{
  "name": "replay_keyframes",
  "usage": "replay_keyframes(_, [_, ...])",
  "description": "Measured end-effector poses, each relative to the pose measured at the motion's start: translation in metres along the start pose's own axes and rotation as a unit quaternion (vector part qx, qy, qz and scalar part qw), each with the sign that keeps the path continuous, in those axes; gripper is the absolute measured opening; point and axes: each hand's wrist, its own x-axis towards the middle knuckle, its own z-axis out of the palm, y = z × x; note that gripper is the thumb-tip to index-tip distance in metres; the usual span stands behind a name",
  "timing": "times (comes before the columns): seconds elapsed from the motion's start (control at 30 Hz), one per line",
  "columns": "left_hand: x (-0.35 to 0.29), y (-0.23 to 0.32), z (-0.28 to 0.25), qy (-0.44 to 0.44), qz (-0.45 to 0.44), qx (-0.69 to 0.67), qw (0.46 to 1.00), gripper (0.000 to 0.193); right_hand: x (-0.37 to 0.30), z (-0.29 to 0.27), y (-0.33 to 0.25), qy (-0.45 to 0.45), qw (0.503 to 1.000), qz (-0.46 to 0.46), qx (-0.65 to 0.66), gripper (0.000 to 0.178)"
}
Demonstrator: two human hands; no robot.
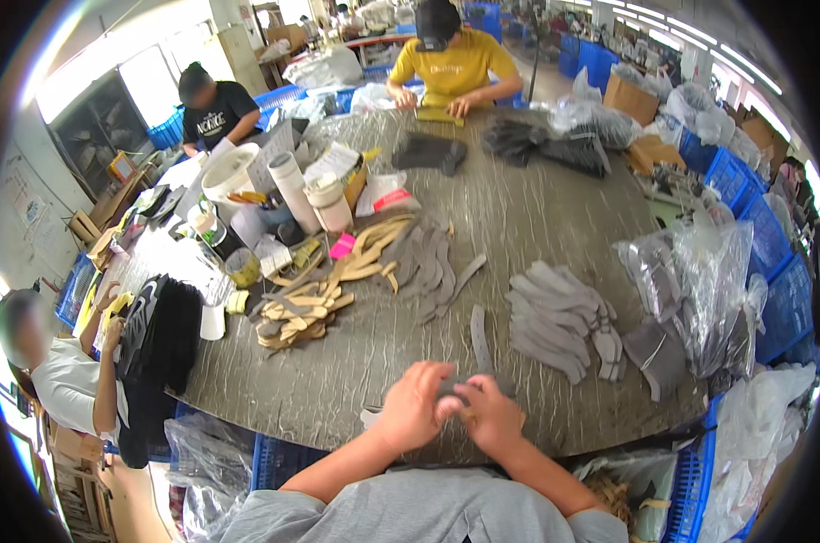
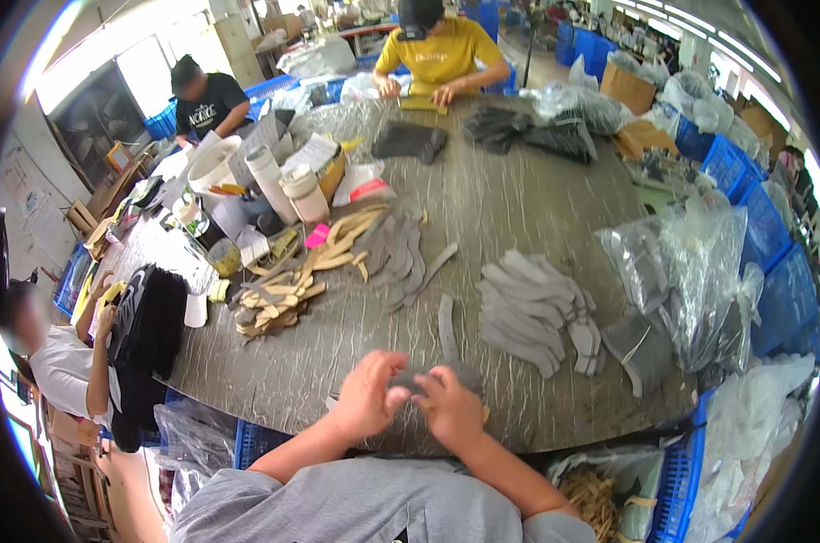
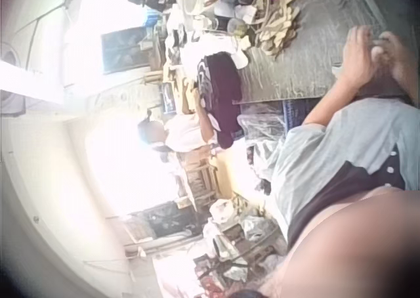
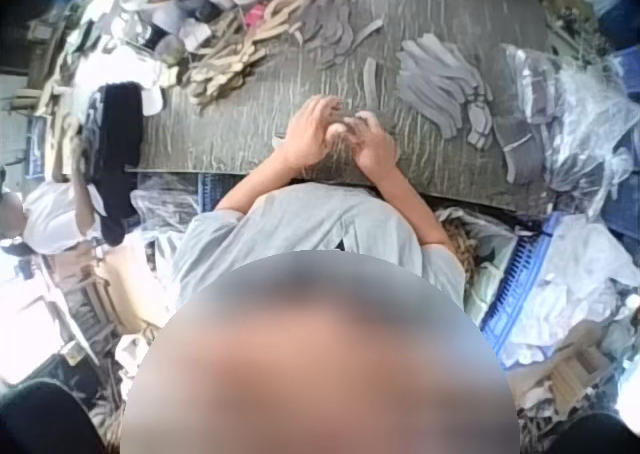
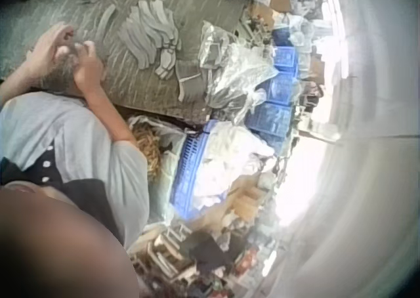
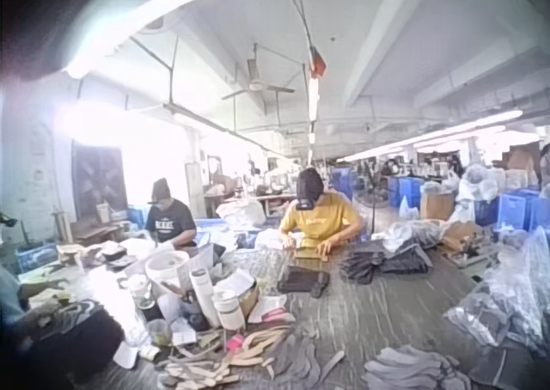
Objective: The person repeatedly picks up small gray and beige shoe components, aligns them, and presses them together by hand. They handle the parts one at a time, occasionally stacking completed pieces on the table. The workspace contains piles of similar components and plastic packaging.
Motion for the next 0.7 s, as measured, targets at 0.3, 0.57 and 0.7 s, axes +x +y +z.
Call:
replay_keyframes(0.3, [0.011,0.020,0.014,-0.032,0.087,0.009,0.996,0.086,0.004,-0.019,-0.016,-0.042,0.969,0.021,0.242,0.020])
replay_keyframes(0.57, [0.009,0.022,0.006,-0.051,0.089,-0.002,0.995,0.094,0.006,-0.019,-0.023,-0.050,0.962,0.027,0.267,0.019])
replay_keyframes(0.7, [0.009,0.020,0.006,-0.066,0.073,0.001,0.995,0.098,0.003,-0.014,-0.019,-0.033,0.975,0.012,0.221,0.022])
